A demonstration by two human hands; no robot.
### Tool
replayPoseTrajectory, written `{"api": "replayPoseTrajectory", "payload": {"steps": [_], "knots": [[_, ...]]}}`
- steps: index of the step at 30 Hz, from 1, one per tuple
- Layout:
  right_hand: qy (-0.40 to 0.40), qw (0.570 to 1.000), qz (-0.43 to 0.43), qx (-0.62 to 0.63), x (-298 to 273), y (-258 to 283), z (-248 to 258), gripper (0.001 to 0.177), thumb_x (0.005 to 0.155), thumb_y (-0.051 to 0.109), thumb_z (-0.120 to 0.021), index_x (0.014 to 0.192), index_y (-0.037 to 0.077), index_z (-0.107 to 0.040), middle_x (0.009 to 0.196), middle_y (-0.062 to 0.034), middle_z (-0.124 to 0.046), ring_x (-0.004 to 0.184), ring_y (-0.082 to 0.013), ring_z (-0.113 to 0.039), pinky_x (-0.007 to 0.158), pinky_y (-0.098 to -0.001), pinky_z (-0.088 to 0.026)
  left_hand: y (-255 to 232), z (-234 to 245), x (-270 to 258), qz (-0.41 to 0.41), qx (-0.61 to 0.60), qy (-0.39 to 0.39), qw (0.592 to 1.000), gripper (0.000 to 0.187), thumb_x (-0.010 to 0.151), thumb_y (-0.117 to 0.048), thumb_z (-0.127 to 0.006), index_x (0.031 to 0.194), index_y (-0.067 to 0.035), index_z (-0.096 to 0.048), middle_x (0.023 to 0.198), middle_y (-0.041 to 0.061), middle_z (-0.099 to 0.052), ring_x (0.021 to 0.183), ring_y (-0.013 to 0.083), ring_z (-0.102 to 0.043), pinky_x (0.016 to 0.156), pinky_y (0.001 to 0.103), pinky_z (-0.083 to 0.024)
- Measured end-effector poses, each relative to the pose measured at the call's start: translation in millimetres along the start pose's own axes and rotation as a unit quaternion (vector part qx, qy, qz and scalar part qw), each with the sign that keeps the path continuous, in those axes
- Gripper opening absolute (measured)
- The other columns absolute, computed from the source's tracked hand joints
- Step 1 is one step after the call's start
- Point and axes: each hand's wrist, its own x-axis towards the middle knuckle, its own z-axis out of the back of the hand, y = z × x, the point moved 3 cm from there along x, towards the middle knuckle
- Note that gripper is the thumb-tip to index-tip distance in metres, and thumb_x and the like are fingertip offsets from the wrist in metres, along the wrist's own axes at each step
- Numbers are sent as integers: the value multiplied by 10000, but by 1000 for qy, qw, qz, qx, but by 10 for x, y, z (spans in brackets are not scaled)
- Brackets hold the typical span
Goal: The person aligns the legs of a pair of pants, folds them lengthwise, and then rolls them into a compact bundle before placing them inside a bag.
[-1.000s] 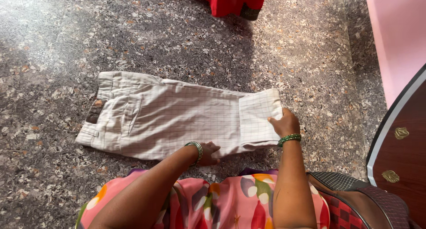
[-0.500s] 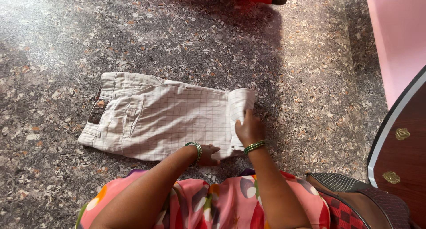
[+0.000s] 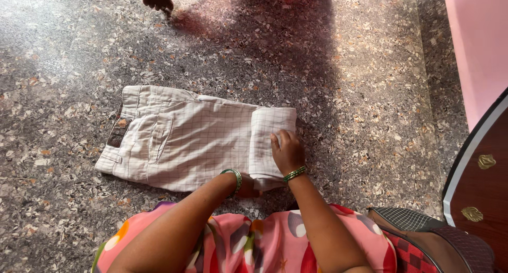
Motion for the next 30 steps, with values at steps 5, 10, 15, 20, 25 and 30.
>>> {"api": "replayPoseTrajectory", "payload": {"steps": [5,10,15,20,25,30], "knots": [[-126,967,137,-173,10,-10,-370,678,1018,602,-412,1540,170,-434,1623,-187,-318,1492,-406,-322,1192,-572,-335,4,-16,85,-30,35,-14,999,607,1001,-610,-450,1191,-105,-729,1047,173,-734,970,342,-682,934,459,-504],[39,982,95,-161,-84,-12,-783,741,965,707,-346,1594,448,-53,1706,-89,26,1559,-376,37,1195,-651,60,65,-101,256,-160,-3,-39,986,510,948,-297,-507,1445,-199,-454,1146,190,-687,947,331,-693,876,466,-527],[24,981,106,-161,-76,-70,-870,739,980,700,-317,1607,436,-29,1711,-87,68,1563,-370,69,1196,-660,72,103,-191,460,-331,-5,-86,940,606,889,-94,-565,1460,-159,-375,1278,167,-628,1037,306,-650,911,471,-525],[42,980,92,-174,-54,-47,-846,741,979,701,-310,1606,432,-20,1708,-82,99,1558,-364,95,1194,-660,81,154,-229,481,-243,29,-70,967,653,912,-140,-486,1544,-213,-337,1340,194,-588,987,319,-679,873,479,-542],[117,974,82,-179,-14,-70,-765,722,992,690,-279,1603,426,1,1706,-84,112,1554,-357,91,1195,-640,57,197,79,98,35,29,-97,994,543,1051,-514,-485,1320,-85,-679,1229,215,-712,1105,359,-669,990,485,-504],[45,979,96,-177,37,-128,-621,633,1056,660,-254,1617,468,-35,1754,-31,24,1611,-331,7,1281,-567,-8,70,538,-500,157,-113,-259,946,610,1044,-508,-450,1463,-68,-513,1354,239,-675,1268,382,-641,1078,499,-499]]}}
